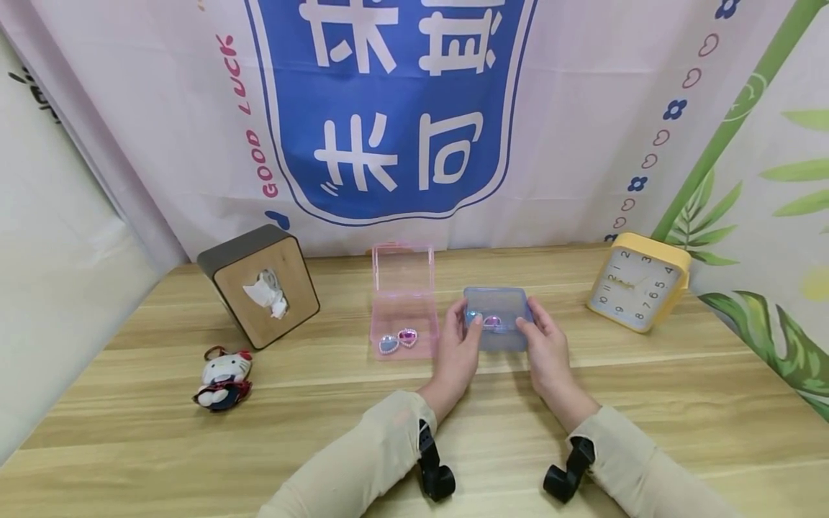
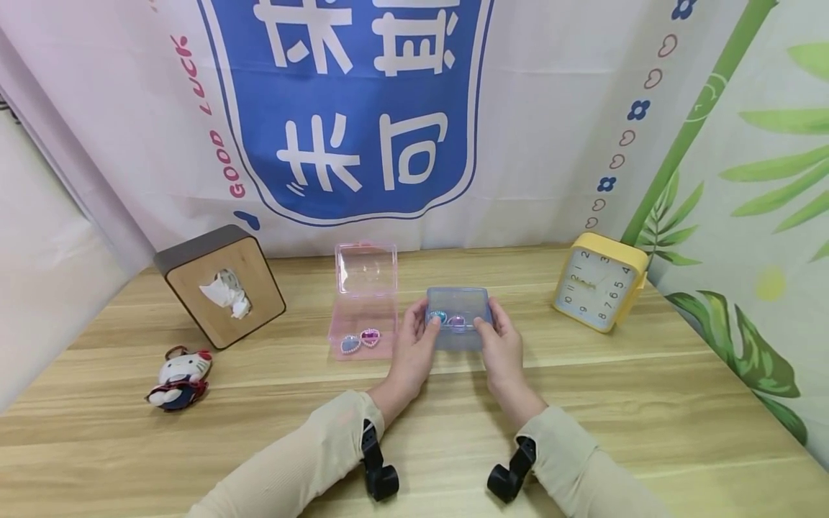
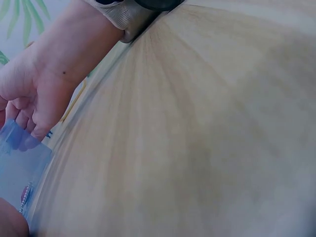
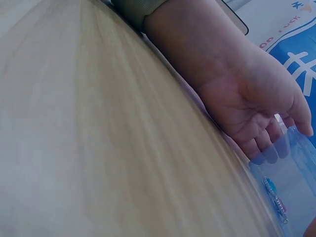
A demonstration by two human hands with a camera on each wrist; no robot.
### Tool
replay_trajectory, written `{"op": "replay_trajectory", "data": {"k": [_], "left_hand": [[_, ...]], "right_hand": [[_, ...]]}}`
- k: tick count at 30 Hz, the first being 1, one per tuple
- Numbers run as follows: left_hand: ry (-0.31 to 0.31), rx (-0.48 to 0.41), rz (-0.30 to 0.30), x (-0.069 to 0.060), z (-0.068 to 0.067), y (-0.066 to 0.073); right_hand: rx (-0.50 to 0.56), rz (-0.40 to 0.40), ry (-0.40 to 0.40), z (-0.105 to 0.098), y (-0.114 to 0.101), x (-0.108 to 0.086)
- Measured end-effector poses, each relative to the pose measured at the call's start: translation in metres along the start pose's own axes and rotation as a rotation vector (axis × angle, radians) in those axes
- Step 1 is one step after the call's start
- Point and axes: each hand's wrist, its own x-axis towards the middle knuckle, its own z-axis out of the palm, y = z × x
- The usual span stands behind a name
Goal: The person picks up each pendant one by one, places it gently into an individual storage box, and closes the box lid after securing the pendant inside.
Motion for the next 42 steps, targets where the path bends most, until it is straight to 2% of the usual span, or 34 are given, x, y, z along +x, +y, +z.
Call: {"op": "replay_trajectory", "data": {"k": [5,11,19,25,30,35,38,42], "left_hand": [[0.003,0.006,0.013,0.001,0.000,-0.003],[-0.002,0.052,-0.003,0.003,-0.005,-0.002],[0.001,0.082,0.004,0.004,-0.006,0.000],[0.006,0.125,-0.029,0.003,-0.007,0.001],[0.010,0.176,-0.036,-0.002,-0.007,0.005],[-0.029,0.247,0.021,-0.009,-0.008,0.016],[-0.083,0.248,0.060,-0.013,-0.010,0.028],[-0.171,0.224,0.069,-0.015,-0.020,0.041]], "right_hand": [[0.016,0.004,0.019,0.003,0.002,0.002],[0.028,-0.001,0.026,0.008,0.004,0.004],[0.004,-0.010,0.023,0.009,0.006,0.005],[-0.006,0.005,0.031,0.010,0.004,0.007],[0.010,0.023,0.036,0.007,0.001,0.005],[0.020,-0.003,0.077,0.002,-0.007,0.006],[0.025,-0.038,0.094,-0.001,-0.017,0.008],[0.033,-0.056,0.112,-0.003,-0.030,0.011]]}}
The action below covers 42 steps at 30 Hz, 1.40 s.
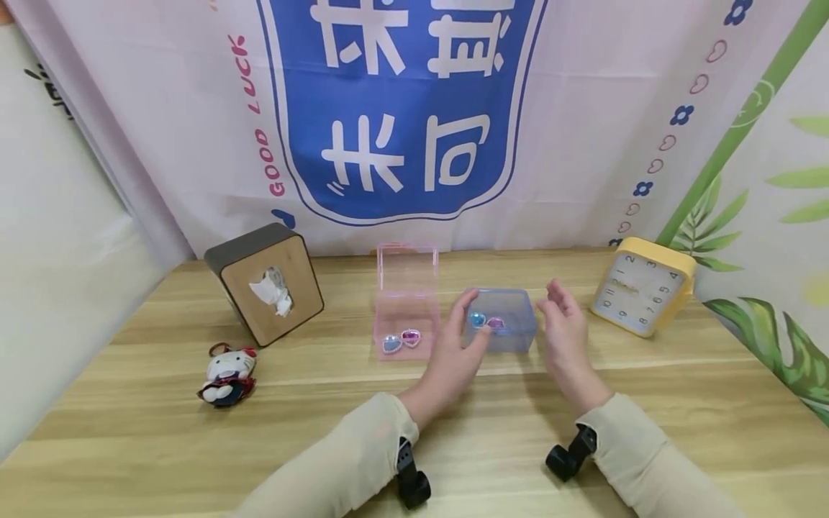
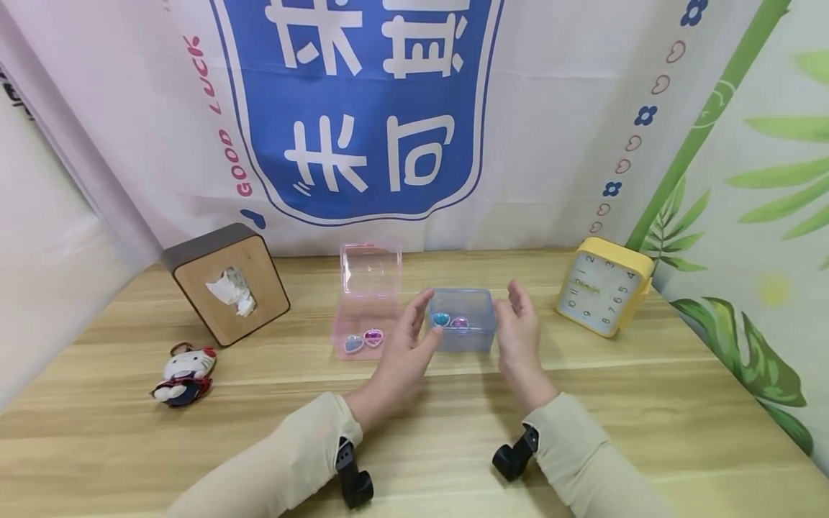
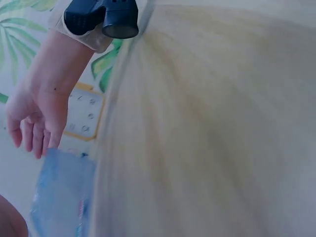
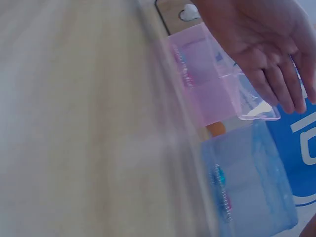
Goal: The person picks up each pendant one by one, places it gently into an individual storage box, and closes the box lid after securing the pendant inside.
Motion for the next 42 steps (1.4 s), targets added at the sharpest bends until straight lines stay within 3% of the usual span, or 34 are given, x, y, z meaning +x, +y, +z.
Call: {"op": "replay_trajectory", "data": {"k": [6,15,18,22,25,36,42], "left_hand": [[-0.031,0.029,0.057,-0.002,-0.031,0.006],[0.049,0.161,0.148,-0.009,-0.083,0.002],[0.113,0.172,0.158,-0.011,-0.097,-0.001],[0.216,0.099,0.107,-0.014,-0.111,-0.007],[0.253,0.048,0.046,-0.015,-0.117,-0.011],[0.289,0.007,-0.119,-0.015,-0.123,-0.035],[0.279,0.005,-0.162,-0.016,-0.120,-0.045]], "right_hand": [[0.013,-0.005,0.007,0.008,-0.016,0.007],[0.030,-0.009,-0.077,0.038,-0.023,0.017],[-0.003,0.002,-0.131,0.049,-0.023,0.019],[-0.052,0.005,-0.188,0.065,-0.021,0.020],[-0.071,-0.008,-0.195,0.077,-0.018,0.022],[-0.172,-0.007,-0.265,0.111,0.002,0.024],[-0.221,0.026,-0.301,0.124,0.008,0.029]]}}
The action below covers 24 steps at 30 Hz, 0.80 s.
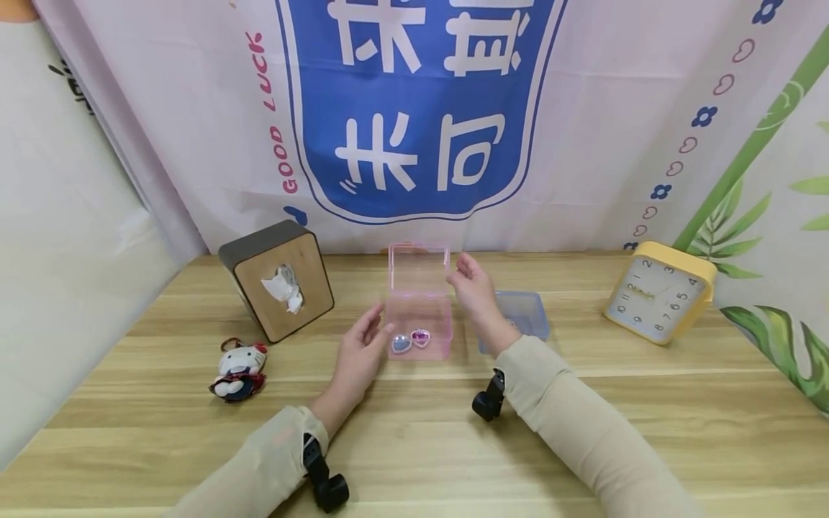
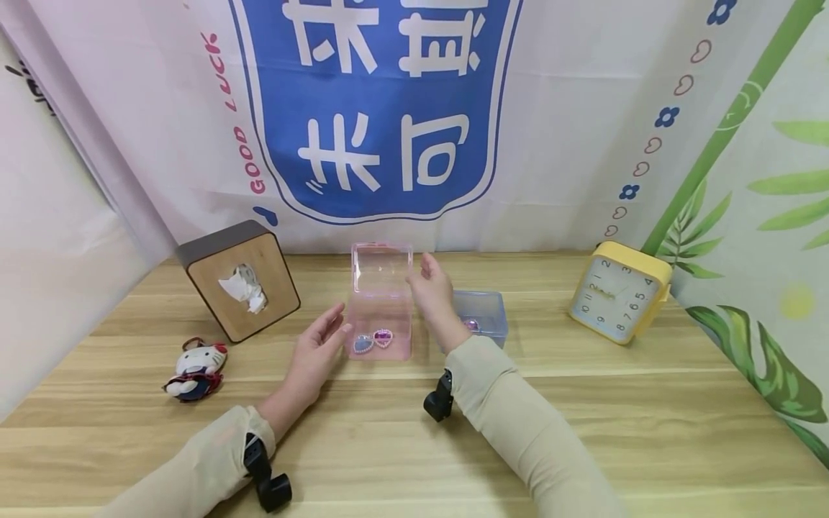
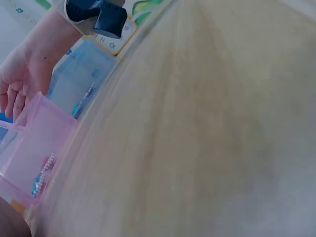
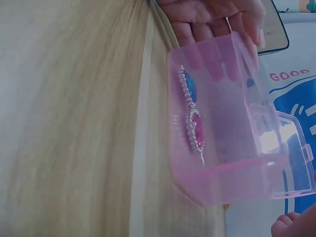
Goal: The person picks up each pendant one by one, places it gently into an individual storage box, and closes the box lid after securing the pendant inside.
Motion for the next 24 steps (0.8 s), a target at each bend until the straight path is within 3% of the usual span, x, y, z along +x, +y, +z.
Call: {"op": "replay_trajectory", "data": {"k": [8,24], "left_hand": [[-0.028,0.000,-0.026,0.001,0.002,-0.004],[-0.061,0.000,0.010,0.003,0.002,-0.009]], "right_hand": [[-0.030,-0.020,-0.015,0.012,0.003,0.001],[-0.052,-0.061,-0.002,0.016,-0.018,0.005]]}}
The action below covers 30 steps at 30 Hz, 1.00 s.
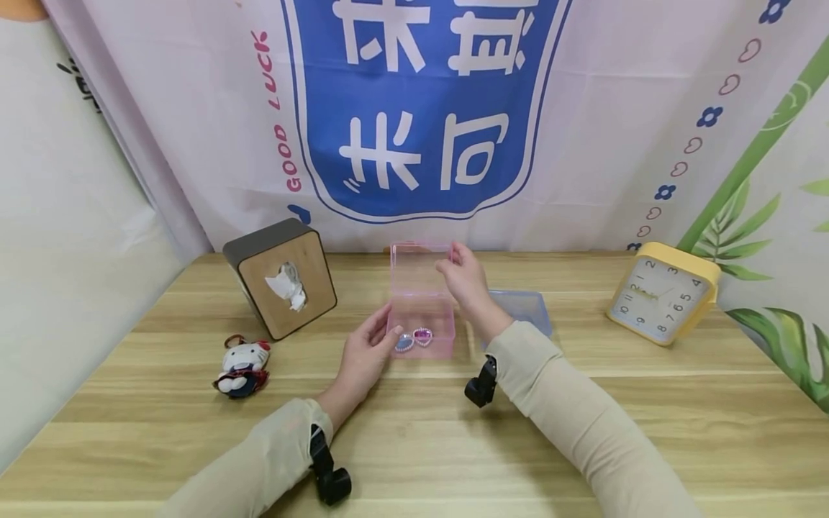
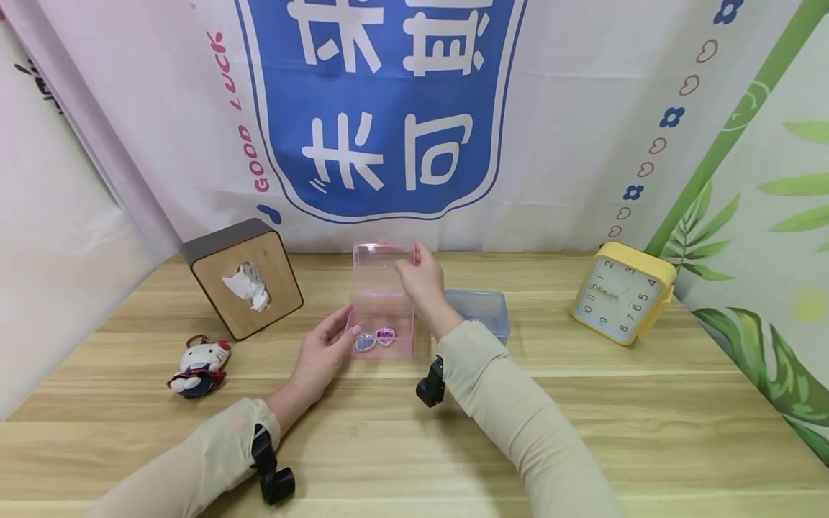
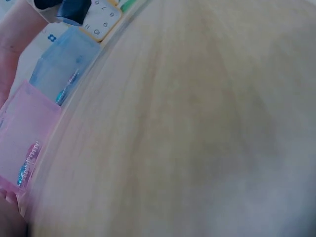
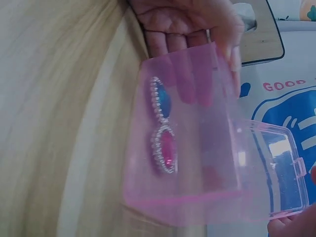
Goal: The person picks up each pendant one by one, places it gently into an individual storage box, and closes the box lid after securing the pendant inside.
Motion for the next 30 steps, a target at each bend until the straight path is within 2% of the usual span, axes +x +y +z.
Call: {"op": "replay_trajectory", "data": {"k": [6,20,30], "left_hand": [[-0.003,0.012,0.006,0.000,0.001,0.001],[-0.004,0.042,-0.003,0.000,0.001,0.001],[0.008,0.050,-0.005,-0.001,0.001,-0.001]], "right_hand": [[0.063,-0.012,-0.003,-0.003,-0.006,-0.004],[0.182,-0.053,0.002,-0.009,-0.002,-0.031],[0.302,-0.072,0.051,-0.009,0.007,-0.050]]}}
